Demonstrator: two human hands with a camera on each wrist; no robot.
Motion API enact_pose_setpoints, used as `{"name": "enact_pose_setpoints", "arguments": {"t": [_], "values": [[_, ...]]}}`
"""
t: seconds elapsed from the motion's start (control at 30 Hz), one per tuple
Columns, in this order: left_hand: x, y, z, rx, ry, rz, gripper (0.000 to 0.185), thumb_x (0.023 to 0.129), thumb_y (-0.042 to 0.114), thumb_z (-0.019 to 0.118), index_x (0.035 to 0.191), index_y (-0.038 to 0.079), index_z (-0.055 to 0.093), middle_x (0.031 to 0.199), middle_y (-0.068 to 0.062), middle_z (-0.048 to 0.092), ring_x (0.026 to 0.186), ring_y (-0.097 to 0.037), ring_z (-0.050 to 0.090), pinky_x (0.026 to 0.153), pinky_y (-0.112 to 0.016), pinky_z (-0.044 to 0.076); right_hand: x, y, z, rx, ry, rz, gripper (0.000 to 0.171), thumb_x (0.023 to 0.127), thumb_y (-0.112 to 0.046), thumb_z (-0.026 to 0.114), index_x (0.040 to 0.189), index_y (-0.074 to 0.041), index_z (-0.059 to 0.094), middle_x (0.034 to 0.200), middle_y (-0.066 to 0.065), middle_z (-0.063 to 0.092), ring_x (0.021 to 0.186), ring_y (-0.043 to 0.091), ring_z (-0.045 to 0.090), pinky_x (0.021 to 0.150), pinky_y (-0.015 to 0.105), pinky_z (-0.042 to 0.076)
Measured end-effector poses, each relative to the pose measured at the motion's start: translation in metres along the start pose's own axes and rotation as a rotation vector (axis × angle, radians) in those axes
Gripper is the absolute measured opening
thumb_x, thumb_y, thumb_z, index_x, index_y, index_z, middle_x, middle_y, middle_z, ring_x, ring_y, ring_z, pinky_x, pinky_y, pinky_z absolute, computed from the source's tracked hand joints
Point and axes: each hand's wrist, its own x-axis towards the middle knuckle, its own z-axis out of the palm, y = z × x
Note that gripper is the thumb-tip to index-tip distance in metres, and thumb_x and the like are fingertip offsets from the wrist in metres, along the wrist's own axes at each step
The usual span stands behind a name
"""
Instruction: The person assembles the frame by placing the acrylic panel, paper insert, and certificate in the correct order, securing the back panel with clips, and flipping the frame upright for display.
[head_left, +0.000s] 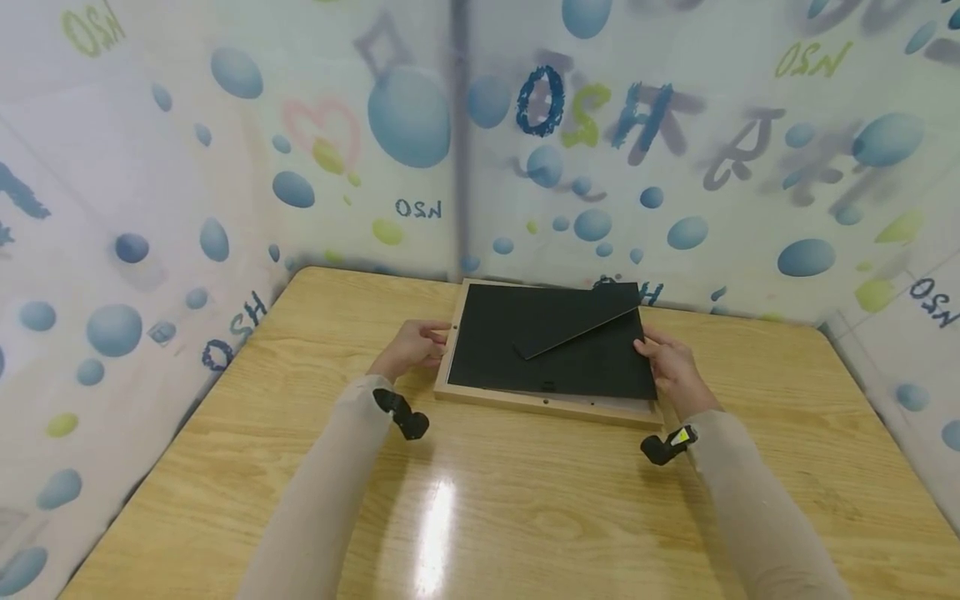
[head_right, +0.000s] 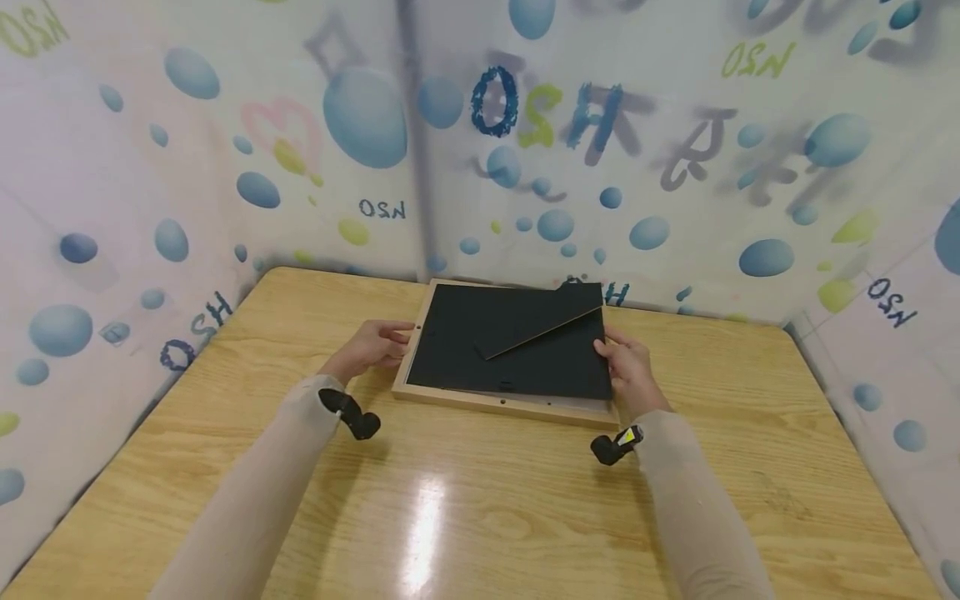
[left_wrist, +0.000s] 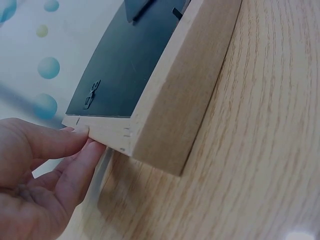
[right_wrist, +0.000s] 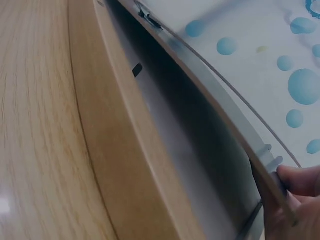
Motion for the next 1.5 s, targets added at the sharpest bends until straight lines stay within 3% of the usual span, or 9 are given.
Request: {"name": "enact_pose_setpoints", "arguments": {"t": [0.2, 0.43, 0.7, 0.83, 0.93, 1.1, 1.23, 1.37, 1.5], "values": [[0.001, 0.001, -0.001, -0.004, 0.001, 0.002, 0.05, 0.084, -0.011, 0.054, 0.132, 0.003, 0.048, 0.117, -0.02, 0.053, 0.094, -0.024, 0.057, 0.078, -0.034, 0.052, 0.007, 0.004, 0.0, -0.093, 0.07, -0.013, 0.055, 0.092, -0.007, 0.054, 0.142, -0.011, 0.032, 0.13, 0.008, 0.048, 0.078, 0.003, 0.058, 0.068, 0.017, 0.049], [0.001, 0.002, -0.001, -0.001, 0.006, -0.003, 0.049, 0.085, -0.01, 0.054, 0.132, 0.003, 0.048, 0.117, -0.021, 0.053, 0.094, -0.024, 0.056, 0.08, -0.035, 0.051, 0.014, 0.007, 0.001, -0.262, 0.104, -0.031, 0.054, 0.092, -0.012, 0.054, 0.142, -0.009, 0.032, 0.143, 0.016, 0.033, 0.115, 0.021, 0.045, 0.098, 0.034, 0.038], [-0.001, 0.001, -0.001, -0.009, 0.007, 0.003, 0.05, 0.085, -0.01, 0.054, 0.132, 0.003, 0.047, 0.118, -0.021, 0.053, 0.096, -0.025, 0.057, 0.08, -0.035, 0.051, 0.014, 0.011, 0.0, -0.362, 0.108, -0.101, 0.053, 0.092, -0.011, 0.055, 0.141, -0.006, 0.034, 0.136, 0.022, 0.041, 0.075, 0.005, 0.052, 0.071, 0.02, 0.044], [0.0, -0.001, -0.001, -0.016, 0.008, 0.001, 0.049, 0.085, -0.01, 0.055, 0.132, 0.003, 0.048, 0.118, -0.021, 0.053, 0.094, -0.024, 0.057, 0.079, -0.034, 0.051, 0.013, 0.014, -0.001, -0.381, 0.12, -0.1, 0.053, 0.092, -0.011, 0.054, 0.141, -0.006, 0.034, 0.138, 0.021, 0.039, 0.103, 0.022, 0.054, 0.093, 0.033, 0.042], [0.001, -0.002, -0.001, -0.016, 0.01, -0.002, 0.049, 0.085, -0.009, 0.055, 0.132, 0.004, 0.048, 0.117, -0.02, 0.053, 0.094, -0.023, 0.057, 0.078, -0.034, 0.052, 0.012, 0.015, -0.001, -0.39, 0.127, -0.103, 0.052, 0.092, -0.01, 0.053, 0.141, -0.006, 0.035, 0.137, 0.022, 0.039, 0.116, 0.028, 0.046, 0.095, 0.037, 0.04], [0.0, -0.002, -0.001, -0.005, 0.018, 0.001, 0.049, 0.085, -0.01, 0.054, 0.132, 0.003, 0.048, 0.116, -0.02, 0.054, 0.093, -0.024, 0.057, 0.078, -0.034, 0.052, 0.013, 0.015, -0.001, -0.455, 0.13, -0.129, 0.051, 0.091, -0.012, 0.056, 0.139, -0.005, 0.038, 0.135, 0.022, 0.041, 0.086, 0.013, 0.056, 0.069, 0.018, 0.046], [0.0, -0.002, -0.002, -0.002, 0.022, 0.002, 0.049, 0.084, -0.01, 0.055, 0.131, 0.003, 0.048, 0.115, -0.02, 0.054, 0.094, -0.024, 0.057, 0.078, -0.034, 0.052, 0.015, 0.012, 0.001, -0.479, 0.115, -0.157, 0.051, 0.091, -0.012, 0.057, 0.138, -0.004, 0.039, 0.131, 0.025, 0.044, 0.06, 0.002, 0.047, 0.053, 0.015, 0.039], [0.0, -0.002, -0.002, -0.007, 0.017, 0.0, 0.05, 0.085, -0.01, 0.054, 0.132, 0.004, 0.048, 0.116, -0.02, 0.054, 0.095, -0.025, 0.057, 0.078, -0.034, 0.052, 0.015, 0.008, 0.001, -0.471, 0.111, -0.157, 0.052, 0.089, -0.012, 0.059, 0.137, -0.004, 0.04, 0.11, 0.021, 0.056, 0.043, 0.003, 0.036, 0.043, 0.019, 0.033], [0.0, -0.002, -0.001, -0.016, 0.012, -0.001, 0.05, 0.085, -0.011, 0.054, 0.132, 0.004, 0.048, 0.117, -0.02, 0.053, 0.096, -0.025, 0.057, 0.079, -0.035, 0.051, 0.013, 0.004, -0.002, -0.471, 0.104, -0.141, 0.053, 0.089, -0.012, 0.059, 0.138, -0.004, 0.04, 0.082, 0.002, 0.058, 0.038, 0.004, 0.027, 0.038, 0.02, 0.028]]}}
